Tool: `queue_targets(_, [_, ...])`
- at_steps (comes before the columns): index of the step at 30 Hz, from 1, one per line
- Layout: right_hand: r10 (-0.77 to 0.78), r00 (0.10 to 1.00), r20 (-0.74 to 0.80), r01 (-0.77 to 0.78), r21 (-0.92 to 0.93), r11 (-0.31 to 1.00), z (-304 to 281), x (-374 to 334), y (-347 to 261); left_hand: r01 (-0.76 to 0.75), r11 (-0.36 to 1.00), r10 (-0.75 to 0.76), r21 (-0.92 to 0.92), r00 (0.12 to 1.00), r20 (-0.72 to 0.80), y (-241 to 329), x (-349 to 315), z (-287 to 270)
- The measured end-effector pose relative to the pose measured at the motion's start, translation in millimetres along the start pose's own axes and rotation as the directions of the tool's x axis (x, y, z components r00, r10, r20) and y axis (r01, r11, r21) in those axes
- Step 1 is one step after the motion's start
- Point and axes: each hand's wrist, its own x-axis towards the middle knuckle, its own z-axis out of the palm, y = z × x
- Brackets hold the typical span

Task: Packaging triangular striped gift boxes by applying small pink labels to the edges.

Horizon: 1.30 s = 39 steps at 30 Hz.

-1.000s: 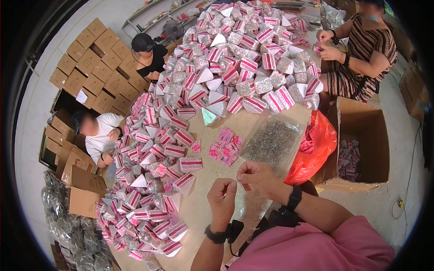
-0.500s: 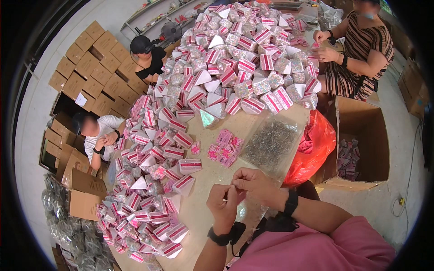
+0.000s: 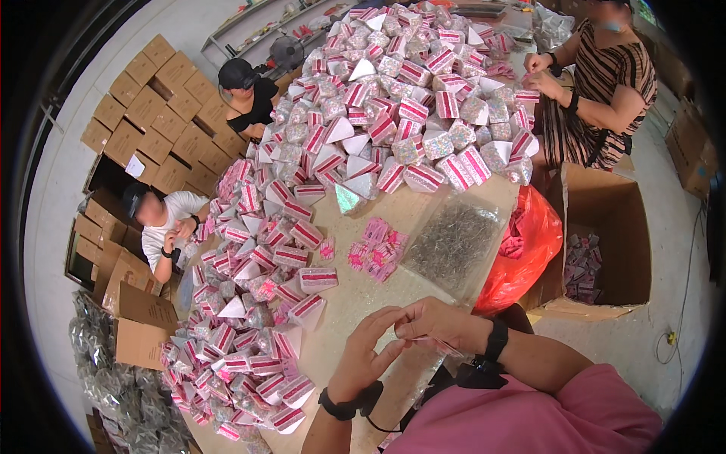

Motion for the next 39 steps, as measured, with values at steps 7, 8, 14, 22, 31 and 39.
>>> queue_targets(7, [0.171,0.981,0.093,-0.161,-0.102,0.982,-6.3,-5.0,-0.2,-0.005,0.946,-0.018,0.323,0.997,0.069,15.2,-10.4,-6.1])
queue_targets(8, [0.194,0.975,0.111,-0.183,-0.102,0.978,-5.9,-5.5,-0.4,-0.024,0.939,-0.005,0.342,0.997,0.083,14.4,-11.8,-7.4])
queue_targets(14, [0.188,0.972,0.142,-0.183,-0.044,0.982,-3.5,-6.0,1.6,-0.028,0.934,0.017,0.357,0.999,0.035,17.6,-14.1,-1.2])
queue_targets(22, [0.081,0.993,0.08,-0.072,-0.114,0.991,2.0,-2.1,14.1,0.116,0.991,-0.105,0.065,0.983,-0.149,6.9,-21.4,11.2])
queue_targets(31, [-0.319,0.943,-0.092,0.188,-0.643,0.743,27.1,-3.8,5.1,0.367,0.613,-0.574,-0.7,0.815,-0.075,-9.0,-16.5,20.6])
queue_targets(39, [-0.617,0.782,0.09,0.282,-0.934,0.222,33.9,-9.2,7.2,0.344,0.541,-0.641,-0.767,0.759,-0.112,-4.2,-13.9,26.1])
